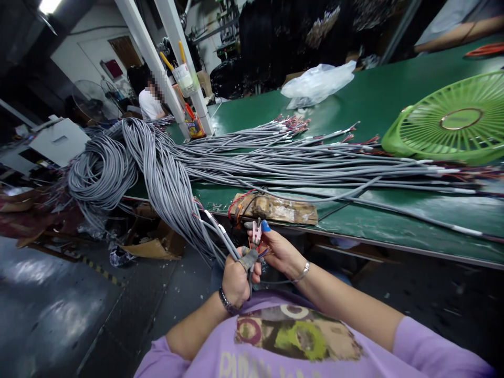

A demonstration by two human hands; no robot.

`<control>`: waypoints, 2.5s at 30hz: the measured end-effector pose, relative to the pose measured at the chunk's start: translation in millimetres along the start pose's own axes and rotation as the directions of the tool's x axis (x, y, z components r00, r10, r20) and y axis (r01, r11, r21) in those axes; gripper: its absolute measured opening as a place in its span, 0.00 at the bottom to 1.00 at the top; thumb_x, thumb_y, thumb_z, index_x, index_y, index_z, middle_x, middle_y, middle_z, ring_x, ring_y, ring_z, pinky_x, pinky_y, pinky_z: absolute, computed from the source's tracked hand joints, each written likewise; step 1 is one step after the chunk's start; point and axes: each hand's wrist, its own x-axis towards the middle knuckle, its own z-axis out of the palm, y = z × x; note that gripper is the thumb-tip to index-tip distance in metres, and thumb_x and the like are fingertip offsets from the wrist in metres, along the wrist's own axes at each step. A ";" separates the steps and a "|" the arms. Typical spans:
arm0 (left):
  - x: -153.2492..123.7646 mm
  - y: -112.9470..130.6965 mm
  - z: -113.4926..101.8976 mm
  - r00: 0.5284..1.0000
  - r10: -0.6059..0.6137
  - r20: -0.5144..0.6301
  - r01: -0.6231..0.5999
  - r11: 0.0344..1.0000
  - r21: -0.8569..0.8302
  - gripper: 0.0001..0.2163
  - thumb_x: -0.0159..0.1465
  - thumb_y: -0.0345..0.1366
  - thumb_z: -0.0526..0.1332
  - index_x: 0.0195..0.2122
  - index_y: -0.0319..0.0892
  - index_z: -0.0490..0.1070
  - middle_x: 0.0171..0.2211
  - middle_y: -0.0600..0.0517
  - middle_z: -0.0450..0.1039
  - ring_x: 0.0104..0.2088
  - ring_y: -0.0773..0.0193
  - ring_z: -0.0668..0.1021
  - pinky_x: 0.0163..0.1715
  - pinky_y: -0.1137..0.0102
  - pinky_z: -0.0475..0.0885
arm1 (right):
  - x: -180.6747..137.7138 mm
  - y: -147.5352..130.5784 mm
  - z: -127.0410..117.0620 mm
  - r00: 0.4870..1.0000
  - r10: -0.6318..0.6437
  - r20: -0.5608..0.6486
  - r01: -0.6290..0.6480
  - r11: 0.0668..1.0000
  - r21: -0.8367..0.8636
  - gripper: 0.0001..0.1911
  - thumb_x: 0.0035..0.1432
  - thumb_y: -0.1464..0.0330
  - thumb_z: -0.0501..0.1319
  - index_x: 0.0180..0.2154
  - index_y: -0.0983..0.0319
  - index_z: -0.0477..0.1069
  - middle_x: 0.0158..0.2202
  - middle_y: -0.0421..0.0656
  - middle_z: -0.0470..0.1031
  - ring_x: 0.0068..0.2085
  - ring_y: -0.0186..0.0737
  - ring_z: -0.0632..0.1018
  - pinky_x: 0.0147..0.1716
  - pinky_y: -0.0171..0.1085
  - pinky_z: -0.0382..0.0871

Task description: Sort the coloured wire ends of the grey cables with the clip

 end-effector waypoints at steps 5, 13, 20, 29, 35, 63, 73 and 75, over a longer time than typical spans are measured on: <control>-0.7 -3.6 -1.7 1.000 -0.007 0.014 0.007 1.000 0.009 0.16 0.50 0.46 0.65 0.21 0.39 0.64 0.12 0.56 0.66 0.10 0.75 0.63 0.09 0.79 0.53 | -3.3 -0.5 2.2 0.999 0.046 -0.020 -0.045 0.999 0.018 0.16 0.49 0.55 0.65 0.31 0.62 0.73 0.27 0.42 0.76 0.23 0.33 0.71 0.24 0.33 0.66; -11.0 -1.7 -3.7 0.999 0.050 -0.011 -0.051 0.998 -0.022 0.16 0.51 0.47 0.65 0.22 0.39 0.64 0.13 0.57 0.66 0.10 0.75 0.63 0.10 0.78 0.55 | -12.0 -6.3 1.4 0.993 0.080 0.086 -0.078 0.997 -0.020 0.17 0.53 0.54 0.61 0.33 0.62 0.72 0.28 0.42 0.74 0.24 0.32 0.70 0.24 0.32 0.64; -9.0 0.6 2.1 0.997 0.059 -0.059 -0.060 0.998 -0.018 0.16 0.51 0.46 0.65 0.22 0.39 0.64 0.13 0.57 0.66 0.11 0.75 0.63 0.11 0.79 0.55 | -11.8 -4.1 0.5 0.996 -0.048 0.072 0.055 0.994 -0.096 0.15 0.51 0.57 0.64 0.31 0.63 0.73 0.25 0.41 0.72 0.24 0.31 0.68 0.24 0.32 0.63; -3.5 -2.1 7.2 0.996 0.047 -0.075 -0.047 0.999 -0.002 0.18 0.51 0.49 0.65 0.22 0.39 0.63 0.13 0.57 0.65 0.11 0.75 0.63 0.11 0.78 0.56 | -11.7 -6.8 2.6 0.991 -0.003 0.132 0.023 0.989 -0.145 0.18 0.51 0.54 0.62 0.36 0.62 0.73 0.23 0.41 0.73 0.23 0.37 0.71 0.24 0.36 0.64; -3.9 -4.3 6.0 0.996 0.040 -0.078 -0.040 0.999 0.002 0.18 0.51 0.50 0.65 0.21 0.39 0.63 0.13 0.57 0.65 0.11 0.75 0.63 0.11 0.78 0.55 | -10.9 -3.7 0.5 0.992 -0.008 0.123 0.023 0.993 -0.120 0.18 0.51 0.53 0.62 0.35 0.62 0.72 0.26 0.42 0.74 0.25 0.37 0.73 0.24 0.35 0.65; -12.3 -21.9 -17.1 0.997 0.076 0.002 -0.076 0.995 0.059 0.15 0.53 0.45 0.65 0.22 0.39 0.66 0.14 0.55 0.69 0.12 0.72 0.67 0.12 0.77 0.60 | -49.3 -21.5 -2.4 0.986 0.109 0.124 0.001 0.746 -0.666 0.22 0.47 0.51 0.63 0.31 0.64 0.70 0.26 0.40 0.70 0.25 0.30 0.67 0.25 0.32 0.62; -11.2 -22.5 -14.7 0.994 0.109 -0.017 -0.107 0.992 0.068 0.14 0.56 0.43 0.63 0.22 0.38 0.65 0.14 0.55 0.69 0.12 0.73 0.68 0.12 0.79 0.59 | -51.2 -7.7 1.7 0.978 0.024 0.209 0.128 0.722 -0.681 0.17 0.51 0.55 0.62 0.28 0.62 0.65 0.19 0.37 0.71 0.22 0.33 0.69 0.24 0.34 0.59; -11.5 -20.2 -13.9 0.992 0.118 -0.049 -0.116 0.992 0.047 0.14 0.55 0.44 0.64 0.22 0.39 0.65 0.14 0.55 0.69 0.12 0.73 0.68 0.11 0.80 0.58 | -52.2 -6.5 1.4 0.973 0.050 0.223 0.108 0.759 -0.642 0.16 0.52 0.55 0.61 0.28 0.61 0.64 0.19 0.38 0.71 0.22 0.34 0.71 0.23 0.34 0.59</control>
